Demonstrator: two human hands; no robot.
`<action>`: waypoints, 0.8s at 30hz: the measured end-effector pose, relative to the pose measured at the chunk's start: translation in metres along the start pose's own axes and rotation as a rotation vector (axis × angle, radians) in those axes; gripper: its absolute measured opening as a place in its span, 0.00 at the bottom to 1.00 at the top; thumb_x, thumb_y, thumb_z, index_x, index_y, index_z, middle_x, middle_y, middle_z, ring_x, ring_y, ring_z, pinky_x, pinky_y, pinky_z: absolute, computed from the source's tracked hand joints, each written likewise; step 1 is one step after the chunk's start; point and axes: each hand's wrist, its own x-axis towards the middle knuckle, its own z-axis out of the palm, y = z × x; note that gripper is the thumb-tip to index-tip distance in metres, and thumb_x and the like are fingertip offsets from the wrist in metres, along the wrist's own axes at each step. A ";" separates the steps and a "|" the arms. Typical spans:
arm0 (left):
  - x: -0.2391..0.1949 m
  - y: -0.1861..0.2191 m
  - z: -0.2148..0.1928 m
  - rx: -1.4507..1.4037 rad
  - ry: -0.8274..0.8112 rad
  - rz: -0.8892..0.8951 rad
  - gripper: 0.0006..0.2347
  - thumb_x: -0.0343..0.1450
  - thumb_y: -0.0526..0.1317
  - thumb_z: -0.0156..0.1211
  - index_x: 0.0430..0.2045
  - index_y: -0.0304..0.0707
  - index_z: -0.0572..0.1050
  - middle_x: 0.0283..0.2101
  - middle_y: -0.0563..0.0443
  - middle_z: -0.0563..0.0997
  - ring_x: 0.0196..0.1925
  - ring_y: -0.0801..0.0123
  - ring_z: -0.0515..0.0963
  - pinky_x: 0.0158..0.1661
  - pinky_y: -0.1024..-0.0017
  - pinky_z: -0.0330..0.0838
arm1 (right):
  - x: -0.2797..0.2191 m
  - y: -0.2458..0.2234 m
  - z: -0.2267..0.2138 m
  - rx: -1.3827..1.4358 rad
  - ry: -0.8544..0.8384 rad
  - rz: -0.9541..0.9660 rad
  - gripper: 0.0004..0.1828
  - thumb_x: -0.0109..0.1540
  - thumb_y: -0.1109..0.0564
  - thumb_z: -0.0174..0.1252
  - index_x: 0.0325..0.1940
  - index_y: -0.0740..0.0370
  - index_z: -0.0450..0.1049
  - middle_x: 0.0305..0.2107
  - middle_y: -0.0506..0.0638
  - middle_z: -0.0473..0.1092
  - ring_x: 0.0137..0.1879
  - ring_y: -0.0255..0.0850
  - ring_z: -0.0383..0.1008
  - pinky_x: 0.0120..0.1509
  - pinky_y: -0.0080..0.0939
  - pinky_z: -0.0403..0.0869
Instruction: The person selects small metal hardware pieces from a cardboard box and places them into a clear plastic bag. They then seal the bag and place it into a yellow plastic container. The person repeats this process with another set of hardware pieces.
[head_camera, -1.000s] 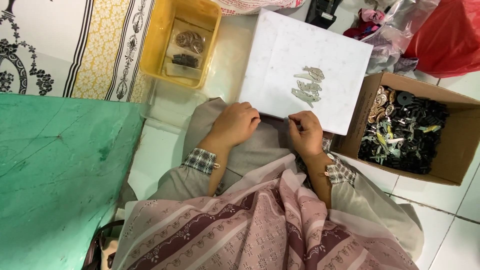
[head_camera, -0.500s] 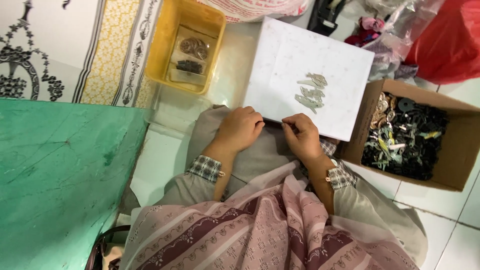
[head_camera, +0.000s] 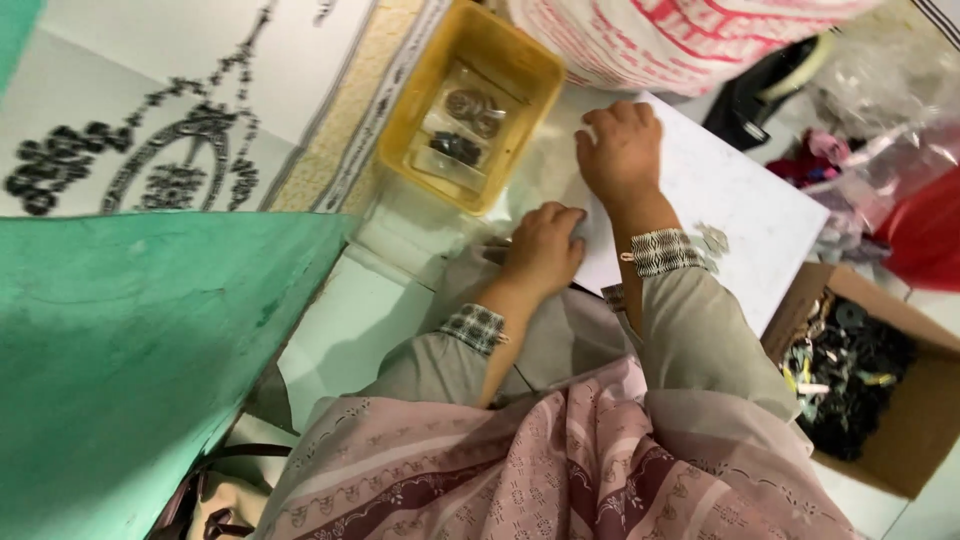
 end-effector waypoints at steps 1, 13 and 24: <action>-0.001 0.002 -0.002 -0.003 0.007 -0.011 0.19 0.68 0.42 0.61 0.53 0.43 0.75 0.50 0.41 0.75 0.54 0.38 0.78 0.50 0.45 0.77 | 0.004 0.000 0.010 0.005 -0.004 -0.012 0.11 0.56 0.50 0.71 0.41 0.50 0.82 0.32 0.44 0.71 0.44 0.45 0.72 0.47 0.45 0.71; 0.001 0.005 -0.007 -0.150 0.034 -0.056 0.16 0.68 0.38 0.58 0.51 0.44 0.77 0.53 0.42 0.74 0.55 0.41 0.74 0.53 0.49 0.70 | 0.009 -0.003 0.038 -0.203 -0.395 0.126 0.07 0.46 0.65 0.54 0.25 0.57 0.73 0.31 0.49 0.67 0.49 0.56 0.59 0.52 0.58 0.54; 0.015 -0.022 0.004 -0.200 0.123 -0.156 0.17 0.69 0.42 0.59 0.52 0.45 0.78 0.54 0.44 0.76 0.56 0.49 0.75 0.57 0.58 0.70 | 0.015 -0.010 0.038 -0.201 -0.623 0.178 0.17 0.60 0.46 0.57 0.42 0.59 0.83 0.43 0.50 0.71 0.60 0.58 0.55 0.69 0.74 0.43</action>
